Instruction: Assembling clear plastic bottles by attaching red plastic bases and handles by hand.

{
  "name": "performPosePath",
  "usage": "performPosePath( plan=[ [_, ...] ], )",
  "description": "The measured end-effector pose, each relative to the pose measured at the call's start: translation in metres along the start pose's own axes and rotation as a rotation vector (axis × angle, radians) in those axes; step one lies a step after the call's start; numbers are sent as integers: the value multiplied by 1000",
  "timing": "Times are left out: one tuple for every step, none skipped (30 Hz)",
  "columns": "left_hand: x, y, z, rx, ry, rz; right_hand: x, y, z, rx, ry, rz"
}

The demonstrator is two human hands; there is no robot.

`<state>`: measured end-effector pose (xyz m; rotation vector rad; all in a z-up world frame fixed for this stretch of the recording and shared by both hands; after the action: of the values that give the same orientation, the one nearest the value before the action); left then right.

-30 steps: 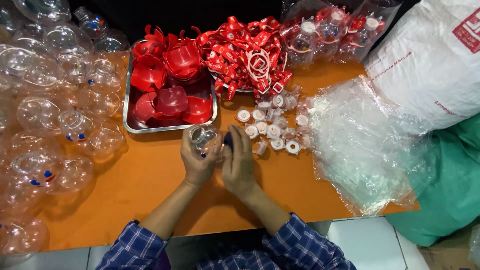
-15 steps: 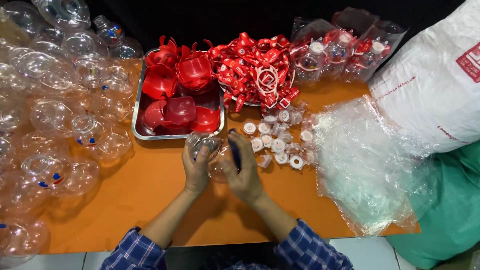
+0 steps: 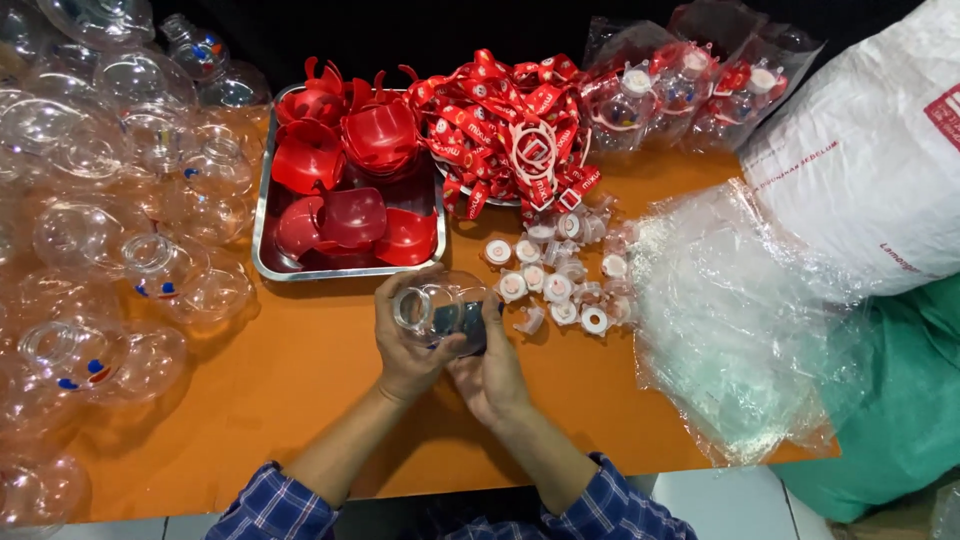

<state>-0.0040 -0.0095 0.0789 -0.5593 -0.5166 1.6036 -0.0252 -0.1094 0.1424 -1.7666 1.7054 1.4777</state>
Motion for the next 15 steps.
performPosePath(
  plan=[
    [0,-1,5,0,3,-3,5,-2,-1,4,-1,2],
    [-2,-2,8,8,-3,-54,9,-5,-6,72,111,-38],
    [-3,-4,12,17,-10,-104,12,-8,-11,141,223,-78],
    [-3,-3,12,16,-10,-101,32,-17,-7,140,226,-80],
    [-3,-2,11,32,-15,-84,52,-26,-9,238,476,-44],
    [-4,-2,9,49,-17,-72,71,-33,-11,339,724,-3],
    [-3,2,3,48,-13,-73,72,-35,-10,342,725,0],
    [0,7,-4,71,-11,-35,61,-31,-12,548,979,-165],
    [3,13,-10,93,-9,4,52,-26,-9,756,1228,-337],
    [1,11,-9,95,-7,2,54,-25,-5,755,1228,-334],
    [1,9,-10,158,49,73,51,-19,2,909,1483,-354],
    [0,9,-11,222,105,143,48,-13,10,1060,1738,-368],
    [3,8,-10,225,107,141,52,-8,15,1058,1738,-364],
    [6,9,-13,299,211,182,54,-5,23,1003,1799,-408],
    [10,10,-16,372,315,223,57,-2,32,945,1857,-452]
  ],
)
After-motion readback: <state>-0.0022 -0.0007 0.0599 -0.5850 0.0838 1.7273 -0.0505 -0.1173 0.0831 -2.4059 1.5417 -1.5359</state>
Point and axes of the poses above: each hand's wrist, its own y-axis away from the middle knuckle, its own x-axis out of the back of the hand, z = x × y, the point moved 4 cm from there along -y, towards the middle knuckle, and after that the axes turned 13 degrees about -z, right-handed, at the moved point
